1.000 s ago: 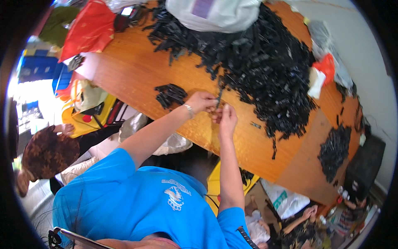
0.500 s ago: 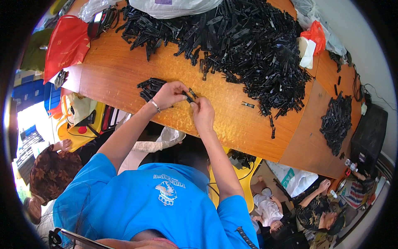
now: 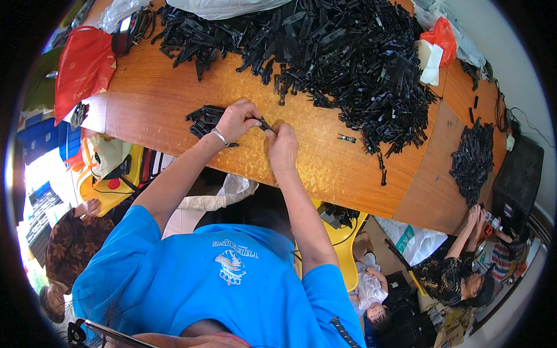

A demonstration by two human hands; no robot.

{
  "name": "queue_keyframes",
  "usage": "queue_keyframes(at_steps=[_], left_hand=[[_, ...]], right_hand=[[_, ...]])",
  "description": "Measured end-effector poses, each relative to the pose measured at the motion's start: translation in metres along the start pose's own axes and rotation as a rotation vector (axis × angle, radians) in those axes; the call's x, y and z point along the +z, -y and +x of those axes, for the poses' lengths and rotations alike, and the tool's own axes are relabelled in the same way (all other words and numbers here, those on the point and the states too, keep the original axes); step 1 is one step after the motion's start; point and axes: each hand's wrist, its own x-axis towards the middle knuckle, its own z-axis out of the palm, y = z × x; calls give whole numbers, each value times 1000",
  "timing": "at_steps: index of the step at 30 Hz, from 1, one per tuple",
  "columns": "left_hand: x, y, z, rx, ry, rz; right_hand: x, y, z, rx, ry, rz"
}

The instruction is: The person assembles small black plastic parts by fitting the components together by hand and placing the assembled pieces onto the table.

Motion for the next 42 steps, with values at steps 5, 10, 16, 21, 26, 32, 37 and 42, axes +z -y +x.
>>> queue_keyframes(at_steps=[5, 10, 16, 21, 26, 32, 37, 42], left_hand=[[-7, 0, 8, 119, 54, 150], [-4, -1, 24, 98, 195, 228], [-9, 17, 42, 5, 322, 522], [-8, 18, 42, -74, 322, 473], [0, 15, 25, -71, 256, 345], [-10, 3, 0, -148, 359, 284], [-18, -11, -5, -27, 323, 128], [-42, -4, -15, 130, 256, 455]], right_hand=[[-7, 3, 13, 153, 161, 24], [-15, 3, 31, 453, 305, 89], [-7, 5, 41, 382, 441, 8], [7, -5, 41, 406, 339, -65], [14, -18, 16, 366, 162, -35], [2, -10, -12, 238, 156, 86], [-2, -5, -13, 181, 171, 164], [8, 10, -18, 146, 199, 234]])
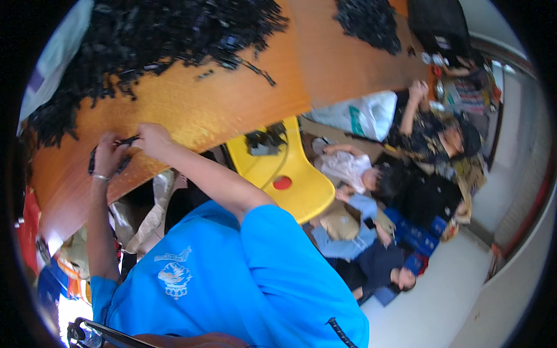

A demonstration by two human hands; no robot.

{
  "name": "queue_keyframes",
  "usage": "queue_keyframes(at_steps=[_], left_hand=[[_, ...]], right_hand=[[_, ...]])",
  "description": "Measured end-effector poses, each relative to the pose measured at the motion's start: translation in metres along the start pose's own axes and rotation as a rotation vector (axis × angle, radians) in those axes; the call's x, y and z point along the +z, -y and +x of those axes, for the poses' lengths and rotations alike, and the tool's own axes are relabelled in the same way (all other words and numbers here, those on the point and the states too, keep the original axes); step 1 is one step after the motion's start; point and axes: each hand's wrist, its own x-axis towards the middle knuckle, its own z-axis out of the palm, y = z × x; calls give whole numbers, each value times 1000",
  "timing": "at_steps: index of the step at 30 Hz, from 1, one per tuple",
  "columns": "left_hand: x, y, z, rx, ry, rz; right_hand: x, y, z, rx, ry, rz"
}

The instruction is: The person assembles small black plastic parts by fitting the components together by hand and placing the assembled pieces onto the table.

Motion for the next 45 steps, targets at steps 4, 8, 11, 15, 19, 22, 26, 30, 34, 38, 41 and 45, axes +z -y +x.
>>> queue_keyframes(at_steps=[4, 8, 11, 15, 19, 22, 26, 30, 34, 38, 41, 45], left_hand=[[1, -10, -3, -82, 25, 416], [-25, -16, -16, -72, 9, 343], [-26, -17, -9, -107, -43, 219], [-15, -20, 21, -87, -232, -33], [6, -26, 56, -119, -303, -98], [14, -27, 75, -199, -354, -192], [6, -26, 87, -224, -458, -110], [0, -14, 91, -293, -508, -89], [0, -8, 95, -299, -579, -101], [-11, -32, 107, -512, -435, -149], [-10, -29, 112, -542, -450, -92], [-4, -21, 102, -524, -531, -57]], right_hand=[[-26, -23, -2, 31, -26, 24], [-74, -60, 7, -96, -323, -76], [-104, -74, 13, -56, -404, -145], [-138, -82, 15, -207, -543, -396], [-153, -85, 8, -67, -547, -507], [-149, -81, 16, 2, -533, -482], [-131, -75, 23, -58, -451, -474], [-98, -52, 27, -248, -415, -470], [-57, -18, 29, -287, -270, -328], [-30, 0, 42, -404, -162, -312], [-15, 6, 54, -450, -122, -336], [-12, 8, 57, -434, -139, -320]])
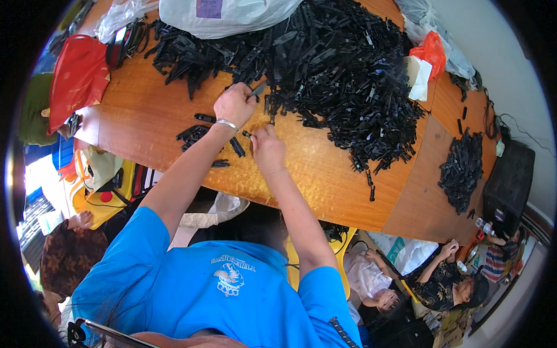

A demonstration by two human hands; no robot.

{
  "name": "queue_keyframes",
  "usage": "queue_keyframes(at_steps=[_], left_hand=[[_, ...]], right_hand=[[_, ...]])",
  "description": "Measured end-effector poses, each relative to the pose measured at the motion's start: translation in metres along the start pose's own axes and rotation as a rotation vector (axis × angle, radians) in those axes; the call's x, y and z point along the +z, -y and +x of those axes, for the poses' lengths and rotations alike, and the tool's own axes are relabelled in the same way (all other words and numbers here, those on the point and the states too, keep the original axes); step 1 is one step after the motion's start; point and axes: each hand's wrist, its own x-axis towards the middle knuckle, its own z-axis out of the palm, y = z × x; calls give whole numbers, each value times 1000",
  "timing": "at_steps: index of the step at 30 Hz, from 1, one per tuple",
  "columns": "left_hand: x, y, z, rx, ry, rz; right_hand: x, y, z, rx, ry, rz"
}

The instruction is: The person assembles small black plastic parts by fitting the components together by hand and placing the assembled pieces onto the table.

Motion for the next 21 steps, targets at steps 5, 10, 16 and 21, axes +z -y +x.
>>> queue_keyframes(at_steps=[5, 10, 16, 21], left_hand=[[-17, 19, -35, 116, -48, -127], [-27, 43, -60, 359, 190, -360], [-27, 60, -61, 257, 469, -541], [-24, 57, -52, 101, 642, -400]], right_hand=[[-9, -6, 5, 245, -98, 279], [-24, 11, 12, 644, 8, 985], [-5, 11, -21, 668, 15, 872], [5, 7, -28, 507, 32, 445]])
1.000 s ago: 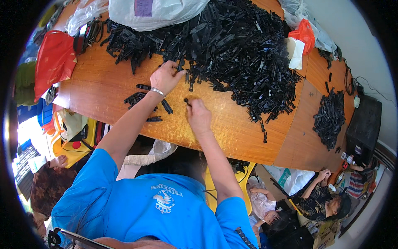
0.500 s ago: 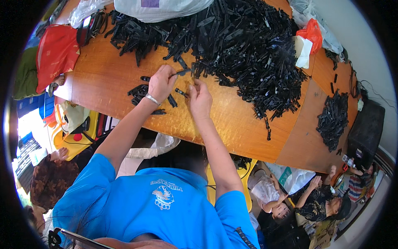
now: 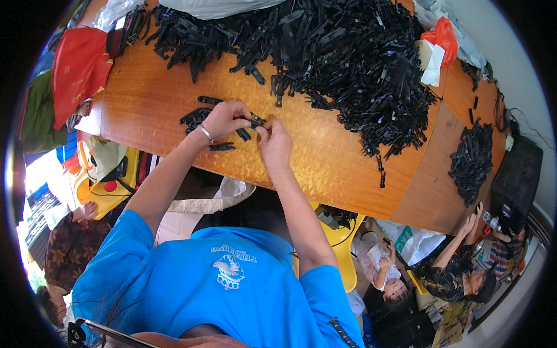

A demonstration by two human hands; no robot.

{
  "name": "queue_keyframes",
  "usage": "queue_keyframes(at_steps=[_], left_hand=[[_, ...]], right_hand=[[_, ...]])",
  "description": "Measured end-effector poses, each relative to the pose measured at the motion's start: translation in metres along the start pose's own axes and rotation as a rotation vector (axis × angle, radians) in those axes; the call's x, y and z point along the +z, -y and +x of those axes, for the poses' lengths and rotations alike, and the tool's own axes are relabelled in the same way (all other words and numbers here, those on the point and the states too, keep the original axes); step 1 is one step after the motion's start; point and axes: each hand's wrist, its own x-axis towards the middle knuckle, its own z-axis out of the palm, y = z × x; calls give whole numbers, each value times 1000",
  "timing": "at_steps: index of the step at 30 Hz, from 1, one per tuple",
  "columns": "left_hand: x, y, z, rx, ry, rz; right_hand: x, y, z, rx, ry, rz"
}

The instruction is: The person assembles small black plastic parts by fitting the components together by hand and placing the assembled pieces onto the table.

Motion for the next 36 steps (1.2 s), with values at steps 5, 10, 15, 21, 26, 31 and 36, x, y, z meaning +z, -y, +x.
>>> queue_keyframes(at_steps=[5, 10, 15, 21, 26, 31, 36], left_hand=[[2, 1, 5, 111, -155, 126], [4, -1, 7, 160, -186, 153], [-2, 2, 10, 182, -149, 242], [-7, -10, 28, 43, -7, 405], [-8, -12, 29, -80, -59, 444], [1, -21, 15, -79, 34, 419], [1, -28, -6, 66, -7, 291]], right_hand=[[-1, 10, 7, -228, -132, -195], [-1, 8, 11, -266, -128, -216], [-2, 9, 20, -133, -16, -250], [-5, 14, 43, 100, 167, -349], [-7, 24, 47, 137, 198, -472], [-15, 14, 24, 72, 166, -268], [-15, -2, 8, -99, 67, -70]])
